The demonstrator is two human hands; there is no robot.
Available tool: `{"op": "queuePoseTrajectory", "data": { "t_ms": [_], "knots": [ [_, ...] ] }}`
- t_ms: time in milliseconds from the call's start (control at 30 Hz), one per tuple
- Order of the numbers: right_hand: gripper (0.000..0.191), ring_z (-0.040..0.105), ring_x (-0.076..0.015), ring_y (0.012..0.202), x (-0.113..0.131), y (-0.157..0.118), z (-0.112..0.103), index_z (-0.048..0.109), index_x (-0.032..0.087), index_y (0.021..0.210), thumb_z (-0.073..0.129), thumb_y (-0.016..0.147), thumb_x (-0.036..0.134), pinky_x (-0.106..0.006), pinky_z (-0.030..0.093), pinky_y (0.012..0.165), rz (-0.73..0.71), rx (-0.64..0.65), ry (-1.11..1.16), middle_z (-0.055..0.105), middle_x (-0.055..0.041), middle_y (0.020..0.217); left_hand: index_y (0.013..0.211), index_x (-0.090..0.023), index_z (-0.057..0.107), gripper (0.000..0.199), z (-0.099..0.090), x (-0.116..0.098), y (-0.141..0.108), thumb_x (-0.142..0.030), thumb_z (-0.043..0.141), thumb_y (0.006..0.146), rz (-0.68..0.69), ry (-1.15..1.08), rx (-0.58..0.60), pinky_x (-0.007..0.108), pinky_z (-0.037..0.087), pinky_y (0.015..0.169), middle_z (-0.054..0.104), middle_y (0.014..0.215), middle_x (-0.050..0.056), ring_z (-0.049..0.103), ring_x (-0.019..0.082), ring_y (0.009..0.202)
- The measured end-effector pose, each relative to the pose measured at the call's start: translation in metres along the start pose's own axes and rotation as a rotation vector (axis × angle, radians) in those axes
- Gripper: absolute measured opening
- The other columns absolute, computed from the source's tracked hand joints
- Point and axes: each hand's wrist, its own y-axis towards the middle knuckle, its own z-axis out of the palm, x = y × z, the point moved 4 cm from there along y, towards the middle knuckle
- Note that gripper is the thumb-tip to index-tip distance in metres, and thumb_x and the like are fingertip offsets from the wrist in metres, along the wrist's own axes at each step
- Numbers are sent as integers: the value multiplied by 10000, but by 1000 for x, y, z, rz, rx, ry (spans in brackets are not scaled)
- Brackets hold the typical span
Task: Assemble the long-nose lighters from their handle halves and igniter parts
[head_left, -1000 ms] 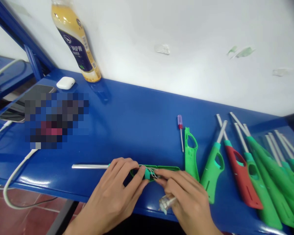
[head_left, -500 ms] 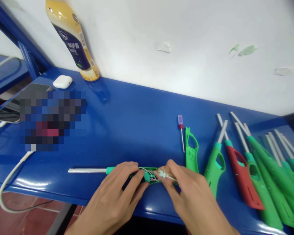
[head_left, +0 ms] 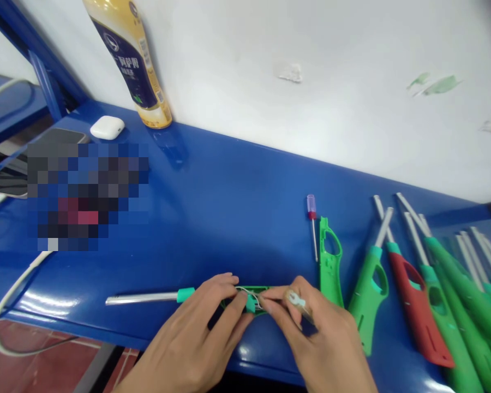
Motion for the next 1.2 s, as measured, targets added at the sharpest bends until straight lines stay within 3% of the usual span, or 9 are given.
{"op": "queuePoseTrajectory", "data": {
  "t_ms": [200, 300, 500, 767, 900, 1000, 1200],
  "knots": [
    [136, 693, -123, 809, 14, 3, -17, 493, 250, 893, 514, 1010, 183, -218, 548, 709, -220, 39, -111, 708, 25, 924, 1092, -47, 725, 187, 1, 0, -1, -94, 569, 1000, -20, -152, -11, 447, 608, 1026, 709, 1023, 122, 683, 246, 1101],
    [130, 694, -130, 874, 16, 14, -21, 509, 248, 902, 519, 1009, 176, -230, 545, 747, -237, 121, -113, 714, 24, 969, 1104, -47, 713, 183, 4, 1, -2, -78, 566, 1000, -43, -202, 0, 444, 572, 1060, 682, 1043, 117, 641, 230, 1128],
    [166, 615, -144, 688, 15, 36, -11, 476, 238, 868, 505, 993, 133, -269, 457, 618, -225, 364, -176, 650, 29, 799, 1161, -88, 697, 200, 6, 2, -9, -89, 560, 1016, -76, -234, 24, 396, 382, 1204, 655, 1149, 80, 563, 205, 1230],
    [239, 507, -142, 575, 32, 43, -12, 393, 244, 867, 496, 868, 28, -308, 318, 569, -503, 502, -414, 567, 50, 708, 1186, -138, 684, 255, 13, 1, -13, -40, 550, 992, -119, -295, 105, 430, 365, 1222, 633, 1171, 66, 532, 195, 1269],
    [217, 490, -146, 540, 39, 39, -12, 418, 247, 889, 515, 838, 60, -317, 344, 571, -646, 476, -509, 562, 58, 689, 1101, -135, 705, 293, 9, 3, -15, 1, 479, 974, -113, -254, 80, 406, 448, 1176, 659, 1128, 68, 565, 190, 1253],
    [149, 567, -156, 567, 43, 32, -11, 467, 238, 910, 521, 847, 113, -326, 416, 594, -722, 453, -571, 632, 33, 721, 1216, -148, 695, 320, 7, 4, -18, -42, 505, 982, -76, -194, 89, 385, 477, 1165, 687, 1166, 68, 588, 192, 1257],
    [181, 760, -226, 898, 45, 17, -13, 584, 191, 1027, 484, 888, 133, -353, 580, 764, -907, 403, -657, 786, -91, 1053, 1276, -164, 686, 301, 8, -1, -25, -130, 618, 986, -136, -181, 42, 408, 497, 1160, 719, 1140, 56, 612, 203, 1242]
  ]
}}
